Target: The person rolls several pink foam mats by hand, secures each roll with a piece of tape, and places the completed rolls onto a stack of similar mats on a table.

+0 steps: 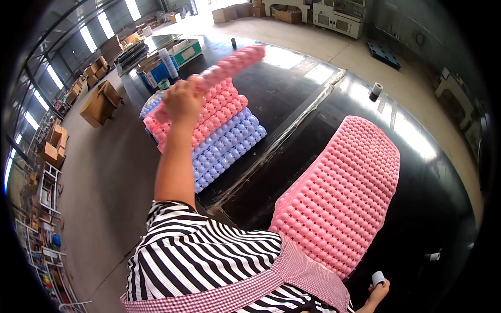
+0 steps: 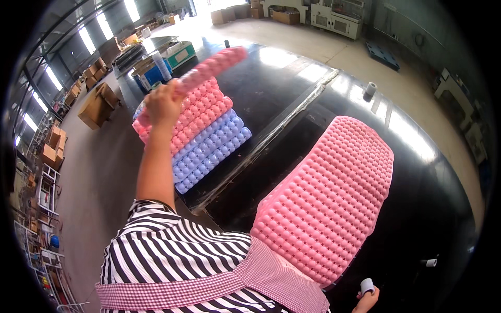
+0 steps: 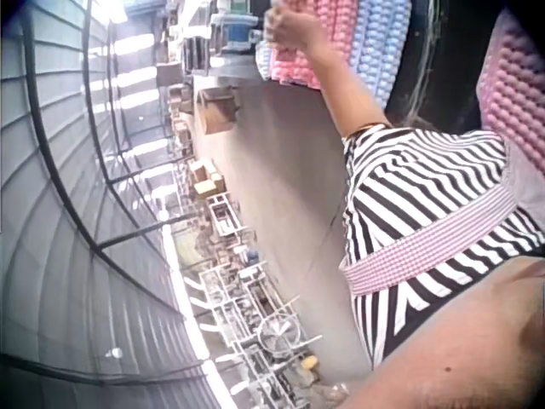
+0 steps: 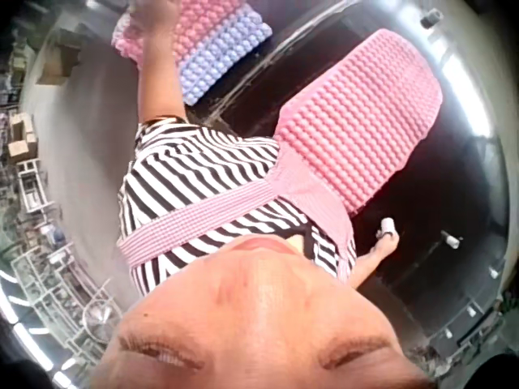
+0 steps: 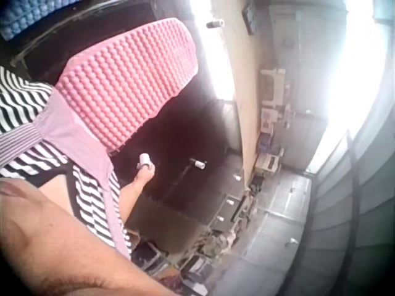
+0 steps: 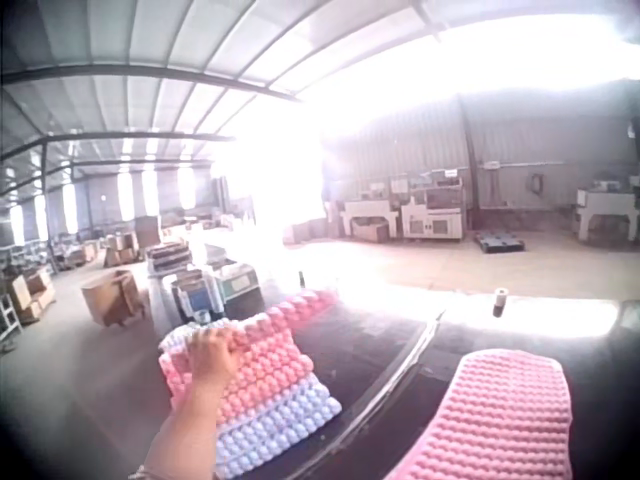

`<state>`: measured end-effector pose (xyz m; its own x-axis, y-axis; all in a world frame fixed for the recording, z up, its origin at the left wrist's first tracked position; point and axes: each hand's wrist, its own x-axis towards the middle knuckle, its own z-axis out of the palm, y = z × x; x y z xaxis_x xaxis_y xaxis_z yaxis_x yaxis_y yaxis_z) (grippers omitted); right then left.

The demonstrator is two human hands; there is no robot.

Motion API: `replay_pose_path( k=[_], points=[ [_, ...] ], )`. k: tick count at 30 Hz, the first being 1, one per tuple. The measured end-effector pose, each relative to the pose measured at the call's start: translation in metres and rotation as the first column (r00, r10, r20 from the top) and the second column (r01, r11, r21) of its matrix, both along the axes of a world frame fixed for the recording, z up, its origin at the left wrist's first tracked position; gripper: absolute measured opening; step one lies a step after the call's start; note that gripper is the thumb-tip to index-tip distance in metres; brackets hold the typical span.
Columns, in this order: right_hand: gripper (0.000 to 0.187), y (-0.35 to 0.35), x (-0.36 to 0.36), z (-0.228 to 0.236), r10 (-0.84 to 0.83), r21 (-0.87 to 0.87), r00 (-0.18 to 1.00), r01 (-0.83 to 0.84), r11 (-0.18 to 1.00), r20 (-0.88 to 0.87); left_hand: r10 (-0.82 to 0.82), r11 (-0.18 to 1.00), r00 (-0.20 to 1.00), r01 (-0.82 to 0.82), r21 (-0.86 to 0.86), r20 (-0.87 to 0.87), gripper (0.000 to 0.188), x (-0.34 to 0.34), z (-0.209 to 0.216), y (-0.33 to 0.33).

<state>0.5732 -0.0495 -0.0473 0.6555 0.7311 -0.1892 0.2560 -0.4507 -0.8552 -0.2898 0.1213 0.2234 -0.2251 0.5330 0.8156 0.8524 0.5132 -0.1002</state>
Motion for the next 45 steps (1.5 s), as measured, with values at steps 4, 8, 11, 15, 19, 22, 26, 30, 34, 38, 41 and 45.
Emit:
replay_pose_path(
  k=[4,8,11,15,19,22,26,30,34,38,41,45],
  points=[
    [0.018,0.001,0.012,-0.011,-0.098,-0.039,0.995,0.098,0.994,-0.002,0.333,0.93,0.913,-0.277,-0.243,0.233,0.042,-0.108,-0.021,-0.026],
    [0.023,-0.003,0.013,-0.001,-0.298,0.0,0.942,0.302,0.953,-0.156,0.236,0.948,0.92,-0.147,-0.283,0.312,0.037,-0.116,-0.036,-0.021],
    [0.03,0.0,0.021,-0.004,-0.264,0.088,0.935,0.292,0.952,-0.238,0.212,0.936,0.924,-0.098,-0.339,0.318,0.035,-0.113,-0.038,-0.017],
    [0.034,-0.002,0.006,0.005,-0.19,0.031,0.955,0.202,0.979,-0.228,-0.178,0.974,0.958,0.204,-0.097,0.225,0.035,-0.053,-0.067,-0.034],
    [0.048,-0.006,-0.077,0.015,-0.361,0.204,0.918,0.39,0.898,-0.167,-0.439,0.713,0.341,0.695,0.091,0.831,0.026,0.078,-0.152,-0.049],
    [0.056,-0.015,-0.137,0.001,-0.094,0.199,0.994,0.102,0.975,-0.048,-0.451,0.571,0.31,0.821,0.004,0.837,0.043,0.197,-0.206,-0.074],
    [0.08,0.005,-0.176,-0.015,0.453,-0.187,0.786,-0.414,0.891,0.421,-0.224,0.462,0.507,0.807,-0.367,0.833,0.09,0.28,-0.239,-0.098],
    [0.096,0.009,-0.221,0.0,0.358,-0.14,0.824,-0.331,0.933,0.439,-0.216,0.486,0.497,0.801,-0.349,0.84,0.096,0.286,-0.247,-0.102],
    [0.083,0.006,-0.229,0.016,0.259,0.062,0.787,-0.351,0.934,0.56,-0.363,0.486,0.466,0.833,-0.262,0.807,0.09,0.283,-0.247,-0.105],
    [0.04,0.015,-0.215,0.043,0.246,0.183,0.91,-0.319,0.93,0.335,-0.522,0.505,0.35,0.861,-0.049,0.778,0.065,0.284,-0.23,-0.102],
    [0.019,0.03,-0.204,0.055,0.278,0.186,0.88,-0.22,0.957,-0.385,-0.412,0.52,0.126,0.846,0.119,0.903,0.051,0.283,-0.211,-0.091],
    [0.024,0.032,-0.191,0.083,0.308,0.164,0.606,-0.282,0.945,-0.733,0.085,0.605,-0.53,0.7,0.379,0.844,0.041,0.273,-0.204,-0.085]
  ],
)
